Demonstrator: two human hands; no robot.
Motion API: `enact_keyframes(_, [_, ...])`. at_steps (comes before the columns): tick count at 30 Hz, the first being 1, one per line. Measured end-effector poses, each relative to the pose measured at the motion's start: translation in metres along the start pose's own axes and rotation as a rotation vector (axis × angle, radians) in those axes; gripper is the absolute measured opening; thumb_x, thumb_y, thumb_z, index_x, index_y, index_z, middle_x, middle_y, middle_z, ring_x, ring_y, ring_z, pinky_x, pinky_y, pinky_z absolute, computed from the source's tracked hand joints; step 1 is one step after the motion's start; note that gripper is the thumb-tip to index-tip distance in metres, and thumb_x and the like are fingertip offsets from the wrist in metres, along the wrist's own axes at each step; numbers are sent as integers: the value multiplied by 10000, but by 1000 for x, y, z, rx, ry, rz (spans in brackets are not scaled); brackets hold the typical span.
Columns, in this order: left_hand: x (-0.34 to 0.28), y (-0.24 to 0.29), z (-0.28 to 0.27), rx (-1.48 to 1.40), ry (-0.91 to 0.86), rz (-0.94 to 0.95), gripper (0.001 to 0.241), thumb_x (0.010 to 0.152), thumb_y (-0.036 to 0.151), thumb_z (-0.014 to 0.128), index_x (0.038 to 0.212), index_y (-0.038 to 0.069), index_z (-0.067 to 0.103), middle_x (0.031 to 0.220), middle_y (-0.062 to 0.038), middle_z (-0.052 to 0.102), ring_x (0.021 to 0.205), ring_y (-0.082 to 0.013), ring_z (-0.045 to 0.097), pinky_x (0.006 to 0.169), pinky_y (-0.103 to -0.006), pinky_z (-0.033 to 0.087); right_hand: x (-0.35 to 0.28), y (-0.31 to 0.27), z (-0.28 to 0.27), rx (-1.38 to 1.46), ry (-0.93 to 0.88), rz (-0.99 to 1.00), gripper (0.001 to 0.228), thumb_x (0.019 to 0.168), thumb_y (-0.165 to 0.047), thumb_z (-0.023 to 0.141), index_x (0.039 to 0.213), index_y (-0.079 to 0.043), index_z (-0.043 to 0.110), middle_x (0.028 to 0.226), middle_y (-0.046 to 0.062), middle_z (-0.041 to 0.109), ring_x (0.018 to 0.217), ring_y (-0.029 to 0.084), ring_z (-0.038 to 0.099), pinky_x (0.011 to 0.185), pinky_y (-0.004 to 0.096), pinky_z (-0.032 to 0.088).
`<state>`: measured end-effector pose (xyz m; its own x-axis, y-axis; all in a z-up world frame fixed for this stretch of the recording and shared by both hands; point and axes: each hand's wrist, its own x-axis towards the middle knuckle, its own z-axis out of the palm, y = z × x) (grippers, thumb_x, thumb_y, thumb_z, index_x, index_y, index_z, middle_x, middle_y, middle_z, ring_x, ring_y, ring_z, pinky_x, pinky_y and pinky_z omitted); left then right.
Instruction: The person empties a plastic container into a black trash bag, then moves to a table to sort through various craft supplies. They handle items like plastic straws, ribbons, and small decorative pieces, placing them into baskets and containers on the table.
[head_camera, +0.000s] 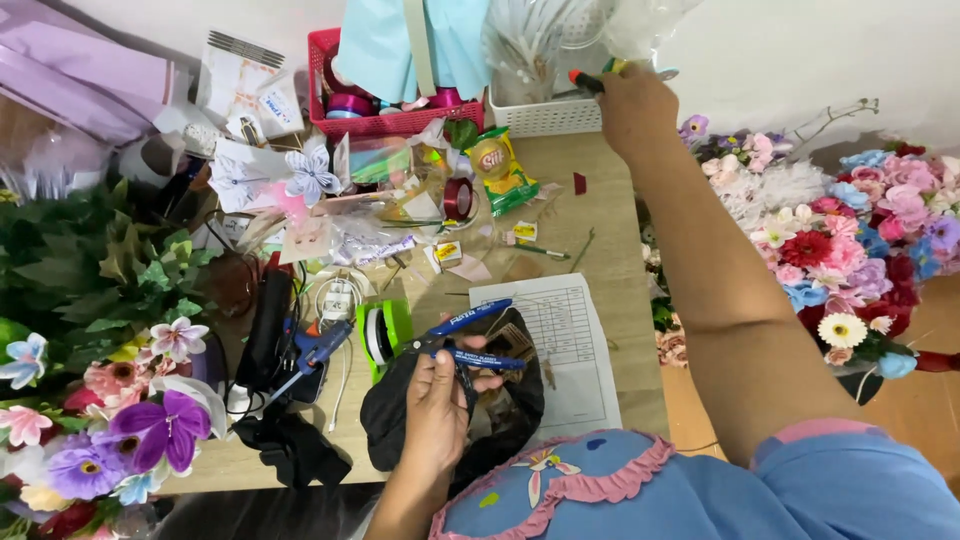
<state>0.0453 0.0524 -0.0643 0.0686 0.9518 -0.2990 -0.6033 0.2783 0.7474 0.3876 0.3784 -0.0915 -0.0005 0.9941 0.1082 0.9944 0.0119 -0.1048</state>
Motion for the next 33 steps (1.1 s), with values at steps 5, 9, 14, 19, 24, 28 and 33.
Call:
enact_keyframes(5, [10, -4, 0, -37, -11, -20, 396, 1041, 278, 501, 1331, 10, 506, 1223, -246, 661, 967, -332, 720, 750, -428, 674, 61, -20, 13, -533, -343, -78, 306, 1019, -366, 621, 1220, -160, 726, 1183, 68, 641, 1110, 318, 634, 616, 445, 611])
enact_keyframes(9, [21, -8, 10, -50, -55, -24, 495, 1042, 276, 499, 1483, 65, 425, 1243, -207, 659, 988, -287, 704, 799, -447, 656, 47, -12, 33, -254, -87, -198, 253, 908, -101, 714, 1157, -120, 751, 1118, 109, 665, 1012, 339, 671, 712, 441, 597])
enact_keyframes(14, [45, -12, 40, -41, -80, -47, 433, 1020, 278, 549, 1393, 61, 514, 1281, -184, 663, 981, -254, 688, 866, -524, 652, -86, -68, -56, 716, -119, -197, 341, 1003, -340, 668, 1224, -85, 713, 1209, 126, 632, 948, 214, 651, 798, 353, 545])
enact_keyframes(19, [64, -30, 72, 42, -122, -103, 280, 1071, 227, 480, 1196, -3, 581, 1190, -197, 721, 787, -271, 775, 671, -365, 678, -164, -75, -90, 1375, -350, -565, 248, 943, -107, 744, 1178, -34, 762, 1121, 190, 729, 1002, 224, 693, 816, 379, 613])
enact_keyframes(24, [76, -56, 84, 189, -269, -159, 263, 1057, 229, 530, 1149, -5, 609, 1115, -216, 744, 671, -307, 772, 549, -350, 656, -167, -37, -120, 986, -507, -507, 365, 942, -107, 696, 1300, -38, 704, 960, 200, 755, 861, 327, 742, 794, 475, 588])
enact_keyframes(28, [80, -30, 108, 493, -346, -181, 334, 1026, 321, 603, 1136, 7, 631, 1002, -225, 768, 711, -280, 785, 603, -373, 672, -161, -8, -106, 953, -387, -552, 223, 975, -161, 671, 1160, -97, 776, 974, 98, 735, 900, 283, 731, 808, 400, 573])
enact_keyframes(33, [95, -17, 100, 525, -258, -45, 579, 1037, 224, 542, 1540, -16, 385, 1271, -220, 654, 1032, -259, 712, 763, -376, 672, -119, 34, -44, 1291, 18, -221, 270, 1002, -63, 634, 1268, -29, 672, 1030, 79, 630, 975, 205, 604, 903, 365, 493])
